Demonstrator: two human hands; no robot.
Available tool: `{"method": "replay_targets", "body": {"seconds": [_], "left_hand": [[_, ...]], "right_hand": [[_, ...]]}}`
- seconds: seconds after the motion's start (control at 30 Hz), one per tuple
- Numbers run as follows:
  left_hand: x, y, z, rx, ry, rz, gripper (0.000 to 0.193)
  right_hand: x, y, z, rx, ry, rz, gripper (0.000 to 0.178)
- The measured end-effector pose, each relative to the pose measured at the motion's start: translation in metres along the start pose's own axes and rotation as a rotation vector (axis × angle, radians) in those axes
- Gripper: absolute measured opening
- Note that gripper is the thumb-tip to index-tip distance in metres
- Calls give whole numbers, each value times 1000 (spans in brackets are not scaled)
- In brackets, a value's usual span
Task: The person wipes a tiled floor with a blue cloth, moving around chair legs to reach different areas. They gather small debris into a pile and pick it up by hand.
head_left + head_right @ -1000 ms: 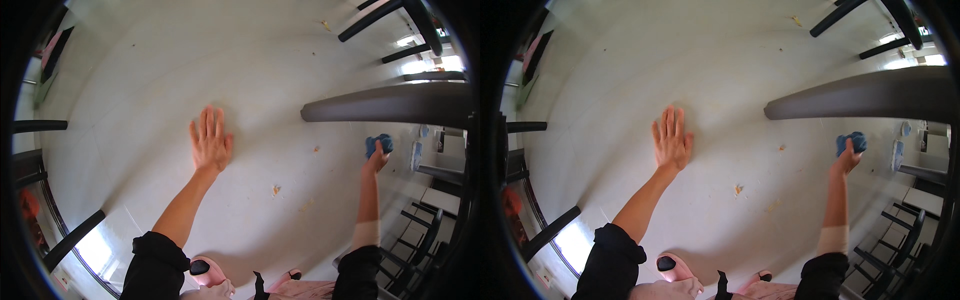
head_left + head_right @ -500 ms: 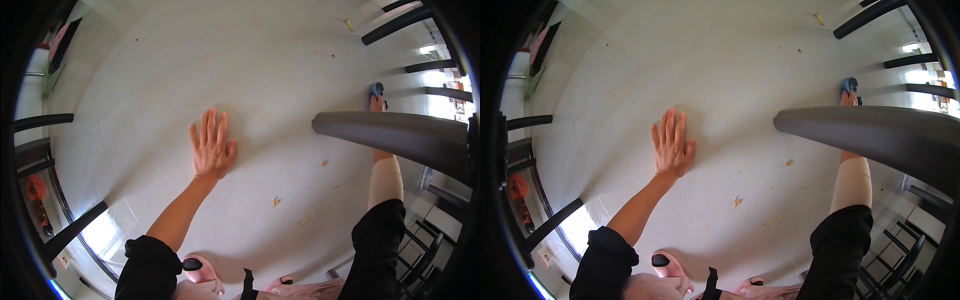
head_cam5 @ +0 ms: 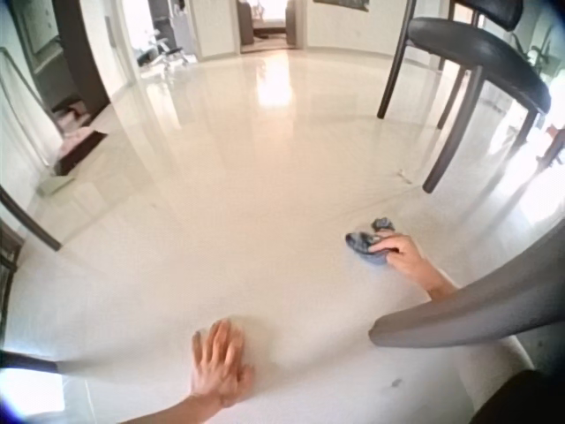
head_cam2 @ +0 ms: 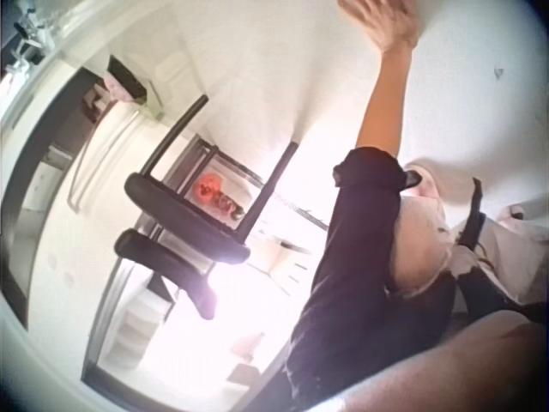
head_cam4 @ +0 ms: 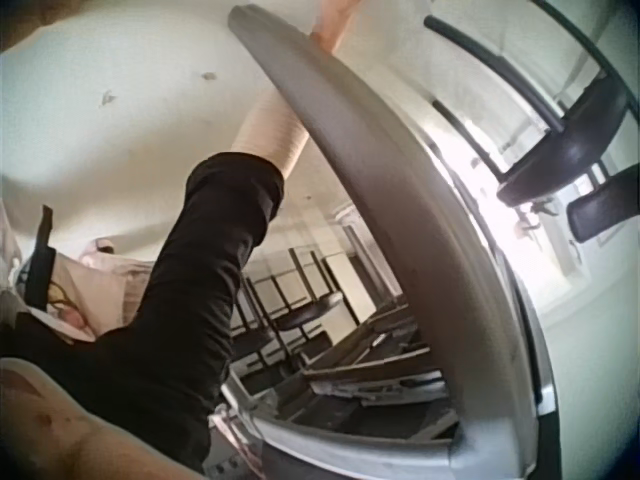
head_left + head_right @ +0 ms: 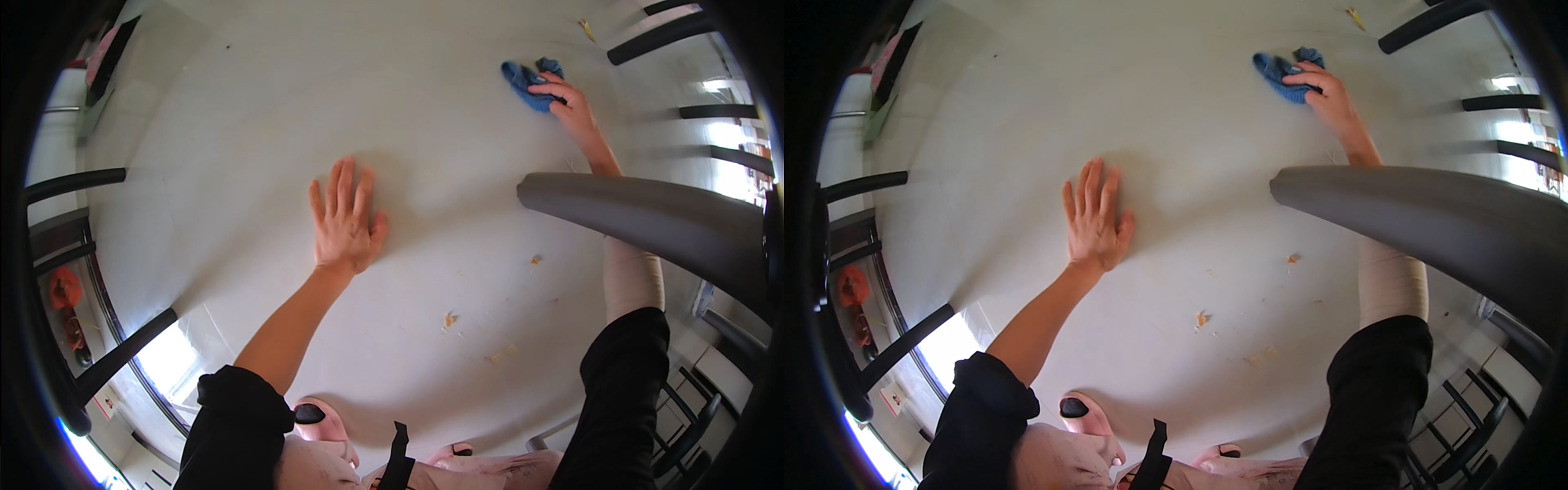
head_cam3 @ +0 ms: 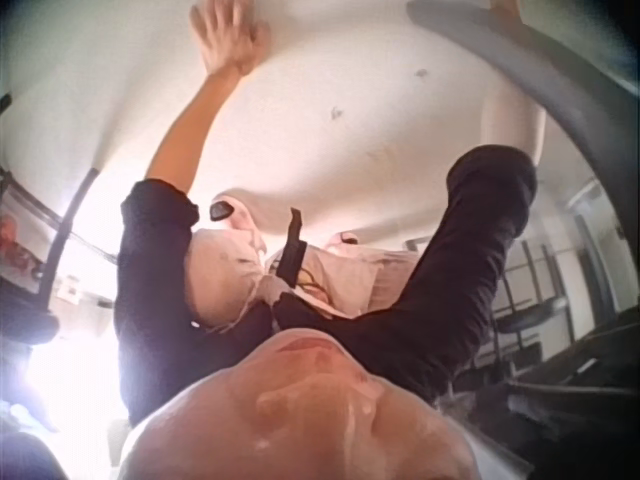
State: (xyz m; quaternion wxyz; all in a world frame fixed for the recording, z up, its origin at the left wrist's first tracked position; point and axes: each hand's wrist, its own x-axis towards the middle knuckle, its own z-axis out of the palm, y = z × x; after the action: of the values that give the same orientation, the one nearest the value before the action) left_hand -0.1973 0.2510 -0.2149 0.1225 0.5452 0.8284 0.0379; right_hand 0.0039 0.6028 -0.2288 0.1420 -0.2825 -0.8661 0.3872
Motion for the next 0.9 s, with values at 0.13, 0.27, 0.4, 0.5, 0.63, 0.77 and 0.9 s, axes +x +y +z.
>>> {"method": "replay_targets", "body": {"seconds": [0.13,0.27,0.4,0.5,0.63,0.77,0.9], "left_hand": [[0,-2,0,-13,31,-1,61],[2,-4,5,-16,87,28,61],[3,-2,6,-4,120,50,58],[4,-3,8,6,149,62,54],[5,-6,12,41,168,69,51],[5,-5,15,17,232,87,49],[6,-9,15,46,229,55,49]], "right_hand": [[-37,-6,6,39,43,42,31],[-92,13,-8,-50,92,-98,27],[-146,11,3,492,195,348,31],[-185,-10,23,-33,200,422,29],[-235,-80,46,-150,230,244,29],[-281,-129,51,114,122,491,31],[-288,-135,24,560,551,638,34]]}}
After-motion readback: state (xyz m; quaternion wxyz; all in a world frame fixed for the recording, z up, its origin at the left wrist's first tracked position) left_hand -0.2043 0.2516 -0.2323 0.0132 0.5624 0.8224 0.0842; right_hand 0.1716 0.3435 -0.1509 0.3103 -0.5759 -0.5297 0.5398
